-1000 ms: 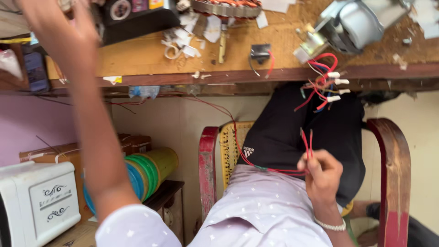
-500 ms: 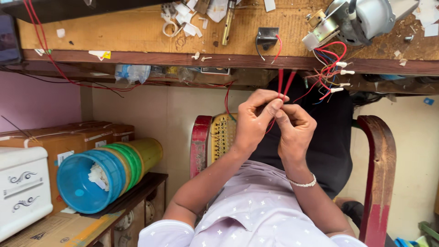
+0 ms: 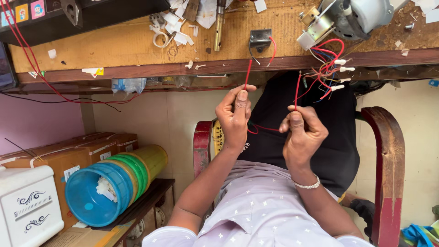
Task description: The person works on a small electric motor, using a screwdriver to adjust internal components and pliers to strip and cut wires. They connect wires to a small black component and manipulate red wires throughout the process.
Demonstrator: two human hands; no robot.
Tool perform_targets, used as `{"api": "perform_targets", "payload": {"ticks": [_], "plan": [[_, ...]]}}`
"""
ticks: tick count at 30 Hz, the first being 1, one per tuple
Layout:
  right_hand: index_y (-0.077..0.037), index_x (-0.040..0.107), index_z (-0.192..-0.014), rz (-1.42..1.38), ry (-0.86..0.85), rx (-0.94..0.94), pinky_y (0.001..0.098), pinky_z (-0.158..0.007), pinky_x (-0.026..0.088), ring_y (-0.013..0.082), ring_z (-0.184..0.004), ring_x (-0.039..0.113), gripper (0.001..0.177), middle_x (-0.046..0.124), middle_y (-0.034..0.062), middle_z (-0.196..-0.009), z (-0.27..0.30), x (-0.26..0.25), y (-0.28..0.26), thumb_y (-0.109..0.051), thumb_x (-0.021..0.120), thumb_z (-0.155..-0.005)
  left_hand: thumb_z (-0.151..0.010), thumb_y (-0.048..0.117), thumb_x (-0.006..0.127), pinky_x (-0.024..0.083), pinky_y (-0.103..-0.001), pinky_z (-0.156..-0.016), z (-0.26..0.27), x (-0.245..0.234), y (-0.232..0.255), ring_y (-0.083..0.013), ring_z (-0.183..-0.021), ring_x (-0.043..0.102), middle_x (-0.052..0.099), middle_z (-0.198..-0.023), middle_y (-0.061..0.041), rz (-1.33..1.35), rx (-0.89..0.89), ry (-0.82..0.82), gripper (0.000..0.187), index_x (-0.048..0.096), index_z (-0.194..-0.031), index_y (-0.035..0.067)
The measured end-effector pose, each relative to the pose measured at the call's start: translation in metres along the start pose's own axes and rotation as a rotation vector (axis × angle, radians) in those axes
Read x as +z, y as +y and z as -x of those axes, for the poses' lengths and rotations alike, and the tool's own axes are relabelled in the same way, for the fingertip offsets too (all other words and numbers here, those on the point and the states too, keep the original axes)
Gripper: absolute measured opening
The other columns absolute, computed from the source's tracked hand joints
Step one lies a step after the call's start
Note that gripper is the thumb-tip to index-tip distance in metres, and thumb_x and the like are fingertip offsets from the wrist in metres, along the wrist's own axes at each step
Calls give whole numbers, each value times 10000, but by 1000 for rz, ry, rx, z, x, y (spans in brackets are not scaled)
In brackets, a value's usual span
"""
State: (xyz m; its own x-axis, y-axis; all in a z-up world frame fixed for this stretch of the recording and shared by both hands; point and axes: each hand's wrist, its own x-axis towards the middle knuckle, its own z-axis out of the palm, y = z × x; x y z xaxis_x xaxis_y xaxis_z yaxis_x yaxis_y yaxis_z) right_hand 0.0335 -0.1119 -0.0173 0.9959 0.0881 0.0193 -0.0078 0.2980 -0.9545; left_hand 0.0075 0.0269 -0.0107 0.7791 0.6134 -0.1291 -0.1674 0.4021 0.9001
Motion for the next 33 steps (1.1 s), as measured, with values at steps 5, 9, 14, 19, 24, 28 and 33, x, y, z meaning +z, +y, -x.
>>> {"api": "perform_targets", "payload": {"ticks": [5, 9, 14, 19, 24, 28, 33], "plan": [[70, 694, -1054, 40, 41, 27, 243, -543, 481, 113, -612, 569, 139, 607, 61, -829, -2, -3, 1, -58, 731, -1014, -1079, 226, 605, 282, -227, -517, -4, -6, -1, -24, -587, 411, 490, -663, 52, -182, 28, 0, 280, 726, -1134, -21], [67, 694, -1013, 100, 46, 26, 236, -526, 475, 117, -603, 586, 86, 622, 66, -811, -1, -2, 3, -9, 732, -999, -1089, 218, 599, 326, -235, -540, -5, -10, -3, -37, -601, 456, 527, -676, 38, -210, 52, -25, 275, 724, -1148, -20], [67, 702, -1009, 114, 31, 33, 229, -526, 471, 117, -606, 596, 86, 635, 67, -804, -1, 0, 5, 0, 746, -979, -1077, 209, 602, 350, -229, -530, -4, -15, -6, -39, -580, 482, 551, -664, 29, -241, 41, -49, 269, 728, -1142, -20], [65, 717, -1019, 127, 16, 46, 219, -527, 466, 104, -604, 591, 106, 660, 71, -808, -5, 4, 7, -18, 762, -969, -1078, 211, 598, 355, -228, -532, -7, -17, -7, -42, -577, 489, 555, -659, 26, -236, 32, -60, 271, 723, -1137, -22], [61, 724, -1026, 153, 2, 65, 209, -530, 465, 93, -603, 593, 122, 685, 75, -814, -7, 4, 11, -32, 769, -960, -1083, 238, 593, 348, -228, -537, -9, -19, -9, -41, -570, 477, 528, -635, 31, -233, 26, -49, 292, 720, -1124, -22], [61, 724, -1022, 141, -8, 70, 210, -526, 465, 92, -598, 593, 116, 684, 75, -809, -8, 3, 12, -29, 766, -962, -1083, 261, 586, 343, -226, -534, -11, -20, -11, -38, -564, 474, 519, -621, 35, -244, 22, -49, 308, 718, -1122, -15], [60, 724, -1019, 125, -24, 69, 213, -517, 462, 99, -596, 598, 101, 685, 83, -812, -7, 2, 10, -20, 754, -966, -1081, 272, 587, 344, -227, -531, -13, -21, -14, -38, -559, 473, 520, -619, 36, -259, 26, -33, 313, 721, -1117, -9]]}}
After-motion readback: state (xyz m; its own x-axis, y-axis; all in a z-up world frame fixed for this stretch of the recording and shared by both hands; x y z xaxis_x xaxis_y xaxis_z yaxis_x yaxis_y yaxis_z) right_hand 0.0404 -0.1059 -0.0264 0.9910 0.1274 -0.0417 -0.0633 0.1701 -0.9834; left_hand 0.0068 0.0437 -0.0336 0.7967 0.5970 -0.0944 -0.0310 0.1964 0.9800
